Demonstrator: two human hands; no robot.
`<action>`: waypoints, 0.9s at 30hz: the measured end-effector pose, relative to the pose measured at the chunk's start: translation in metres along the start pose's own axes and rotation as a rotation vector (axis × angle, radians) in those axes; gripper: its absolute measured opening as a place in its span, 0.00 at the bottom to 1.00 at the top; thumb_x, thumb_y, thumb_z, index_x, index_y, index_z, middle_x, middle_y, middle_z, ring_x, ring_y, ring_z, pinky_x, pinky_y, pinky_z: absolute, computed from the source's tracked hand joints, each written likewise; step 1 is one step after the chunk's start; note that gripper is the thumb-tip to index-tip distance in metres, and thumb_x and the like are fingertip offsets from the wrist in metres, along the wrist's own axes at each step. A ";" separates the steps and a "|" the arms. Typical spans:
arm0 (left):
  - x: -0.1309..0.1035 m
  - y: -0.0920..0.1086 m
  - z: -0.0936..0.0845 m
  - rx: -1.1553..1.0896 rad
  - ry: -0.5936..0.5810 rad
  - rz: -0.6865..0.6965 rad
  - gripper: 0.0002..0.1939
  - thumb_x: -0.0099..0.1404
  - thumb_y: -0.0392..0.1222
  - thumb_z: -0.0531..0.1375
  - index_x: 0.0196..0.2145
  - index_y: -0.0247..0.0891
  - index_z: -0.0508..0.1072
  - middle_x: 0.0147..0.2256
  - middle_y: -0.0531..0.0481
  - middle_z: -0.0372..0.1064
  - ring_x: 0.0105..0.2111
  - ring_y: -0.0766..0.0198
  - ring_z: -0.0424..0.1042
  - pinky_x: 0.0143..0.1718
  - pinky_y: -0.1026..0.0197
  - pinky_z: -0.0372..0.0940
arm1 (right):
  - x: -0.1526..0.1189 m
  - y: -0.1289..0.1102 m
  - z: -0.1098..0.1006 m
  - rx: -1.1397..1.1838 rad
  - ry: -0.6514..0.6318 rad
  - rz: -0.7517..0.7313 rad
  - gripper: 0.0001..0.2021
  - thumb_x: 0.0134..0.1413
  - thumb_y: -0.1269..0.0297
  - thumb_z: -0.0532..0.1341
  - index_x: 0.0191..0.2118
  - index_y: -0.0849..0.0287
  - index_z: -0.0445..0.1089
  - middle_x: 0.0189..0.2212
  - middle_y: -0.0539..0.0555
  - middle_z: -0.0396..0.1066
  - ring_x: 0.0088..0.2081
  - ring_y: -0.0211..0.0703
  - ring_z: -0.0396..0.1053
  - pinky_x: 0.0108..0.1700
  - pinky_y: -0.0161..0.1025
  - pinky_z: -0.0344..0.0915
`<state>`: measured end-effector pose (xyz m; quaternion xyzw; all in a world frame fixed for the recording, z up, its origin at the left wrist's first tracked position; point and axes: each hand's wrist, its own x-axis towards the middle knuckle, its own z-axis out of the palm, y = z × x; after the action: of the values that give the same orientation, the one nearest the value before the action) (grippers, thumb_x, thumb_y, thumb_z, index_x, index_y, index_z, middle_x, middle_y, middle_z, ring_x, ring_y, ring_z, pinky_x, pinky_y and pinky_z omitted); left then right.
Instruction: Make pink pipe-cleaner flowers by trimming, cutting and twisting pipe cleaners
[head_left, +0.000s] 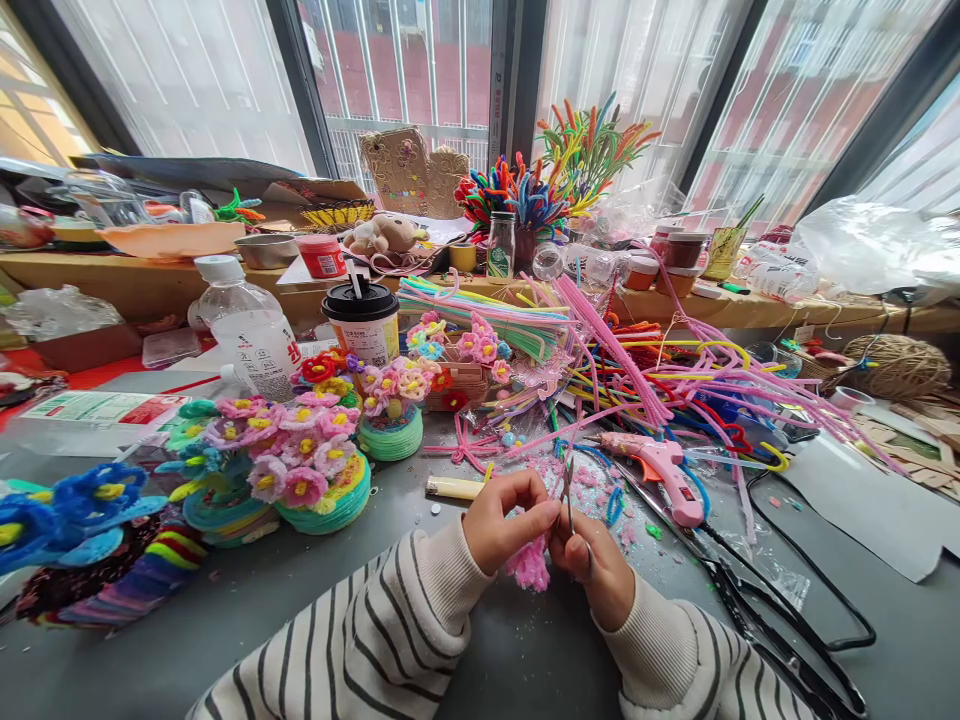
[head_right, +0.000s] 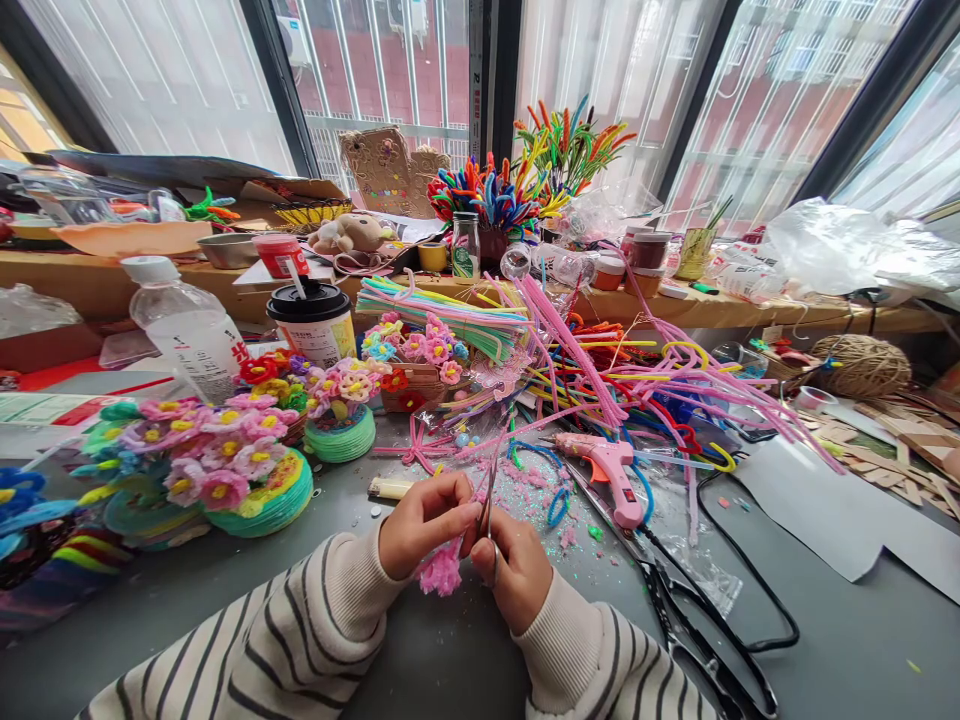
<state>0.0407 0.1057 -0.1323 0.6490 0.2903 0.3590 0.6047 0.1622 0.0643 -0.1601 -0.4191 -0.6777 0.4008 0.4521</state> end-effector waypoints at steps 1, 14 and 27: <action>0.000 0.000 0.000 0.000 -0.005 0.000 0.14 0.49 0.47 0.55 0.17 0.35 0.56 0.15 0.55 0.57 0.17 0.72 0.57 0.22 0.66 0.53 | 0.000 0.000 0.000 -0.004 0.003 -0.002 0.25 0.42 0.40 0.40 0.18 0.59 0.52 0.13 0.45 0.45 0.16 0.32 0.46 0.17 0.31 0.45; -0.001 0.000 0.000 0.062 -0.014 0.008 0.12 0.49 0.44 0.54 0.17 0.35 0.55 0.16 0.57 0.50 0.18 0.73 0.50 0.21 0.68 0.49 | 0.000 0.001 -0.003 -0.167 0.089 0.007 0.25 0.45 0.44 0.41 0.18 0.60 0.57 0.13 0.47 0.53 0.16 0.33 0.52 0.19 0.31 0.51; -0.001 0.002 0.001 0.084 -0.044 0.022 0.11 0.49 0.42 0.52 0.17 0.35 0.54 0.16 0.57 0.49 0.19 0.73 0.49 0.22 0.67 0.49 | 0.001 0.001 -0.002 -0.156 0.072 -0.034 0.26 0.45 0.42 0.40 0.18 0.60 0.57 0.13 0.46 0.50 0.16 0.33 0.50 0.18 0.31 0.49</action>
<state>0.0411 0.1039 -0.1303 0.6846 0.2848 0.3388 0.5792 0.1638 0.0661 -0.1601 -0.4558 -0.6971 0.3237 0.4489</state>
